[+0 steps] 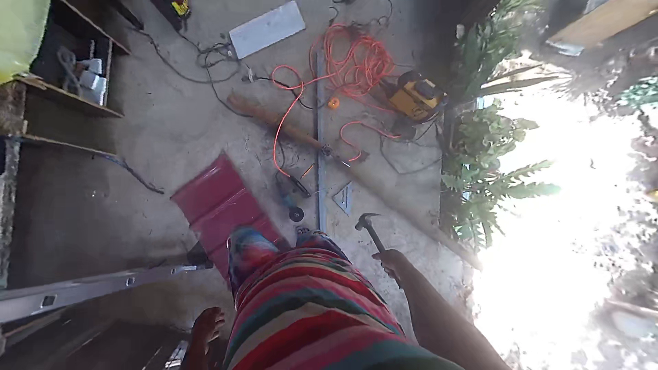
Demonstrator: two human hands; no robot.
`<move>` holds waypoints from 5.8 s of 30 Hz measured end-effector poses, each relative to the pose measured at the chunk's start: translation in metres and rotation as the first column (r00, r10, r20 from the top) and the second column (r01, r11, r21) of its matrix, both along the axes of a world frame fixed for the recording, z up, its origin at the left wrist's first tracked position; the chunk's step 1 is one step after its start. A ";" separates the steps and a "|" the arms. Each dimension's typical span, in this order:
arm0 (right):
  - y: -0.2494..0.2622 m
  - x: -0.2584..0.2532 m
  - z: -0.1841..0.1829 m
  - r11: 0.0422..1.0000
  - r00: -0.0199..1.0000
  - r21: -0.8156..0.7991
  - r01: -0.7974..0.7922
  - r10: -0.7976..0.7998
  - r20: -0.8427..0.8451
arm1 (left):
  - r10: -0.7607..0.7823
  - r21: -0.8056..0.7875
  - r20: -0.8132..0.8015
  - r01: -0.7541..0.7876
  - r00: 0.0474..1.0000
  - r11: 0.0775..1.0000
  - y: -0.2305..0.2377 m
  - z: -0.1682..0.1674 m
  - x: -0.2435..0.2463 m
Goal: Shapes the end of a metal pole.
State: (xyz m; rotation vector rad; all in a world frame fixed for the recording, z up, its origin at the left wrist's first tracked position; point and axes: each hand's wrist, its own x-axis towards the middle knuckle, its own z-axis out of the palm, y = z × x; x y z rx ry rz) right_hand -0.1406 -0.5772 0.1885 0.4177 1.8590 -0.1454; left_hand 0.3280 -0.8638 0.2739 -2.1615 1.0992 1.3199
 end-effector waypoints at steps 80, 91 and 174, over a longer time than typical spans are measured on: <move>-0.313 -0.215 -0.520 0.463 0.157 -0.487 0.741 -0.824 -0.545 | -0.698 -0.227 0.200 0.661 -0.687 -0.715 -0.426 -0.685 -0.772; -0.301 -0.360 -0.562 0.101 -0.110 -0.657 0.747 -0.956 -0.271 | -0.690 -0.134 0.120 0.677 -0.714 -0.724 -0.433 -0.685 -0.792; -0.447 -0.195 -0.484 0.479 -0.114 -0.744 0.466 -0.801 -0.588 | -0.700 -0.189 0.216 0.674 -0.681 -0.714 -0.427 -0.678 -0.771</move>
